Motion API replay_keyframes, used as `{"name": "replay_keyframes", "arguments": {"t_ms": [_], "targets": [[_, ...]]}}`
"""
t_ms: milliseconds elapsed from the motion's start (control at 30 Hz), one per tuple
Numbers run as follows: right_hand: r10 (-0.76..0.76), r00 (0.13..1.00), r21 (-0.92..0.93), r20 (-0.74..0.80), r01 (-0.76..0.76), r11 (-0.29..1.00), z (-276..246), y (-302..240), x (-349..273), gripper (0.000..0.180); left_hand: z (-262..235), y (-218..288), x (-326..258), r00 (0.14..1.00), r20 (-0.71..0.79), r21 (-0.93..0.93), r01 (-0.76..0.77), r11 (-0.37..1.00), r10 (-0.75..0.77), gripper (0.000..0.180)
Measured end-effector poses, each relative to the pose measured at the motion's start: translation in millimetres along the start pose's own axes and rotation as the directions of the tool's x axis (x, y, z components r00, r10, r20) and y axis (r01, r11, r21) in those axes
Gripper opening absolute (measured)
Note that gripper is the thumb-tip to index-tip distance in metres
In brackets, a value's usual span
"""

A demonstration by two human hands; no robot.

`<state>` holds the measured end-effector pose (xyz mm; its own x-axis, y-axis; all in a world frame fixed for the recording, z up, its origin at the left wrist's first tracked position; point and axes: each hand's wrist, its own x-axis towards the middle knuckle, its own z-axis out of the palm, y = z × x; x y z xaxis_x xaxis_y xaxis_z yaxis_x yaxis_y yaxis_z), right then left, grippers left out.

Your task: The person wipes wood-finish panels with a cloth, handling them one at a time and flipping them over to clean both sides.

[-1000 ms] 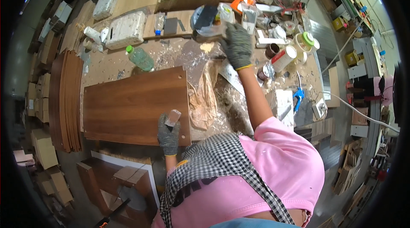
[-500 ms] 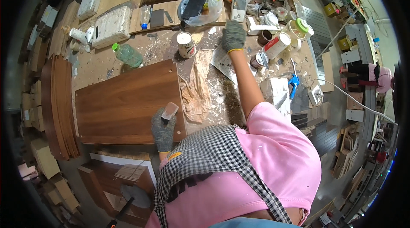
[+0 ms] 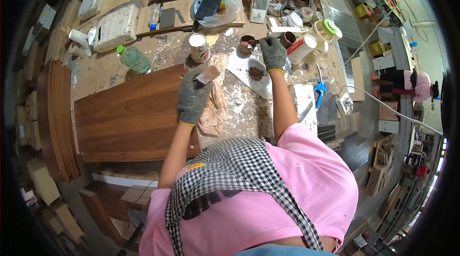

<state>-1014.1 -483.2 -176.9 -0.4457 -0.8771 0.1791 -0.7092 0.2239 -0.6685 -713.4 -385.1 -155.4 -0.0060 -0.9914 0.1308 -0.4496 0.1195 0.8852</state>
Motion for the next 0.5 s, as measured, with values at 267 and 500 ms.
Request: {"name": "replay_keyframes", "arguments": {"t_ms": [267,500], "targets": [[0.29,0.954,0.403,0.074,-0.294,0.867,-13,25,-34,0.027,55,-22,32,0.994,-0.005,-0.009,-0.107,0.994,0.107,0.052],[0.399,0.879,0.857,0.26,-0.4,0.325,-13,58,-32,0.024,95,2,58,0.997,0.069,-0.076,0.03,0.997,-0.025,0.06]]}}
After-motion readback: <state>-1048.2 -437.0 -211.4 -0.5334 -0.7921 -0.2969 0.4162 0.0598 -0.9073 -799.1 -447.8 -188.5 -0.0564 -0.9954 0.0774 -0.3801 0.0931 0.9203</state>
